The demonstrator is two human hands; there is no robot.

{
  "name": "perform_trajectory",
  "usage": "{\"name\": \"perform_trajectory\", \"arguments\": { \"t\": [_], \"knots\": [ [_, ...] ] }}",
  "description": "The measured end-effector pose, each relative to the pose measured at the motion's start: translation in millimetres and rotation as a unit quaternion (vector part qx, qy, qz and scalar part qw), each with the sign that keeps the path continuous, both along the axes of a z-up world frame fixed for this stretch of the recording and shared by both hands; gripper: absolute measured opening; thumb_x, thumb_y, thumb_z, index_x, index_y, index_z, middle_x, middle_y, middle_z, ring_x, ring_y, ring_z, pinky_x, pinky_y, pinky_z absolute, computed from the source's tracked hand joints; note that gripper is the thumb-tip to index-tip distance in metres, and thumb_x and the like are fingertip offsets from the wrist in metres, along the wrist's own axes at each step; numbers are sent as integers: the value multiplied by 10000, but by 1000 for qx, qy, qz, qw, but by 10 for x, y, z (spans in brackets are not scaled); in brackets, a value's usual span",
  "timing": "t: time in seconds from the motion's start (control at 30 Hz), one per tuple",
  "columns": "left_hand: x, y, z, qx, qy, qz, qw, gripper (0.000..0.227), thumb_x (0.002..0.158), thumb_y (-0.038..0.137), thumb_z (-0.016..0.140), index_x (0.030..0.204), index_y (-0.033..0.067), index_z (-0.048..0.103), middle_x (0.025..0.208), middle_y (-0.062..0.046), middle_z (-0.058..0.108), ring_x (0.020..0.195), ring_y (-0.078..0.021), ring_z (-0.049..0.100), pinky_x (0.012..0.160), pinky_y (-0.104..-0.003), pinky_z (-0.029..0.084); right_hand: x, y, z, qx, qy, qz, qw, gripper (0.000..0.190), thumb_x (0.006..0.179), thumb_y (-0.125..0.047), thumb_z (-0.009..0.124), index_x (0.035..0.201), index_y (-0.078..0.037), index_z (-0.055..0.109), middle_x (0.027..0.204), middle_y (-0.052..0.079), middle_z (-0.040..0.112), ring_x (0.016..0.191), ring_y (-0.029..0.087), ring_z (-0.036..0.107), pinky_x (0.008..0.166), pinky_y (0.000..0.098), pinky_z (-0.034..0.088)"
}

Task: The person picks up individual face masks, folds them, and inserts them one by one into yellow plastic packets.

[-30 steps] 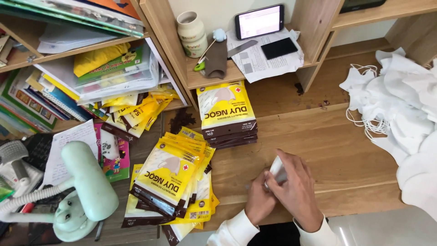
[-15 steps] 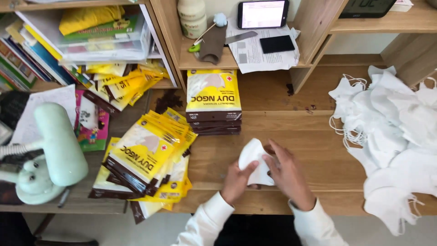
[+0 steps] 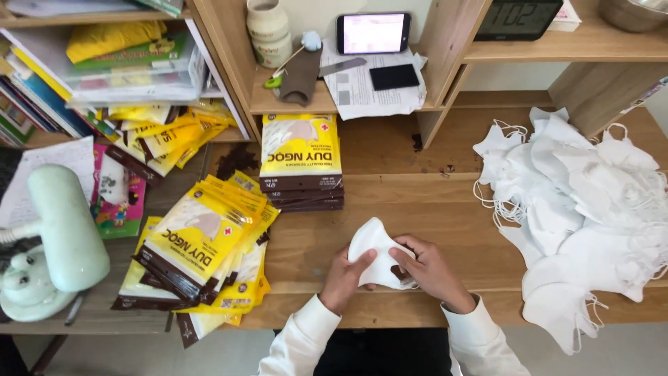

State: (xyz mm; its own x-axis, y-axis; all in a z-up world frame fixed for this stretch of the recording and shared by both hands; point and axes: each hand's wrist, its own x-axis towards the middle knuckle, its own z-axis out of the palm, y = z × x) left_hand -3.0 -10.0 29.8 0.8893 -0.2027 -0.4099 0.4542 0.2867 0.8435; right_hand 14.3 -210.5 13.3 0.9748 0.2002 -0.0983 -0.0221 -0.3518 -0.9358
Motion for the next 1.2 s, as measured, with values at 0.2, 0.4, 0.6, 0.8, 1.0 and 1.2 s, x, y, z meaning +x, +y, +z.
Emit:
{"name": "perform_trajectory", "arguments": {
  "t": [0.2,0.4,0.6,0.8,1.0,1.2],
  "knots": [
    [30,60,-109,-10,-9,-14,1000,491,840,375,721,1176,20,676,943,-102,696,801,-213,692,488,-307,607,-21,-65,258,72,160,12,984,283,899,-268,760,1062,-37,774,582,44,564,505,101,452,476,245,347],
    [47,78,-115,-22,9,10,1000,475,852,371,714,1172,20,689,923,-99,710,773,-198,681,453,-306,589,17,-236,247,128,193,-5,973,296,914,-121,720,1171,23,745,782,122,728,617,188,644,687,336,581],
    [13,44,-21,-18,5,44,999,434,863,349,707,1106,-10,695,903,-131,732,713,-234,701,432,-297,567,-57,-154,200,-51,96,-54,993,624,851,-361,713,1448,-211,605,1140,34,849,1040,98,759,1059,265,511],
    [8,-1,-45,34,-18,42,998,471,863,387,690,1136,3,700,912,-129,749,701,-234,730,427,-295,594,-194,-32,-64,-308,-266,33,913,799,888,-178,734,1565,-35,335,1535,220,476,1440,388,420,1208,537,293],
    [-46,20,-198,70,-63,15,995,411,874,383,706,1125,58,732,805,-69,698,657,-176,704,416,-283,595,-129,66,-127,-273,-196,38,941,582,860,-65,635,1425,-100,499,1262,138,662,1074,350,618,914,446,481],
    [-20,100,-73,59,-15,12,998,429,869,372,702,1118,22,720,867,-103,721,732,-213,725,431,-307,611,-126,127,-301,-292,-119,3,949,865,787,-122,767,1550,-166,363,1248,156,664,1095,349,628,878,454,513]
  ]
}}
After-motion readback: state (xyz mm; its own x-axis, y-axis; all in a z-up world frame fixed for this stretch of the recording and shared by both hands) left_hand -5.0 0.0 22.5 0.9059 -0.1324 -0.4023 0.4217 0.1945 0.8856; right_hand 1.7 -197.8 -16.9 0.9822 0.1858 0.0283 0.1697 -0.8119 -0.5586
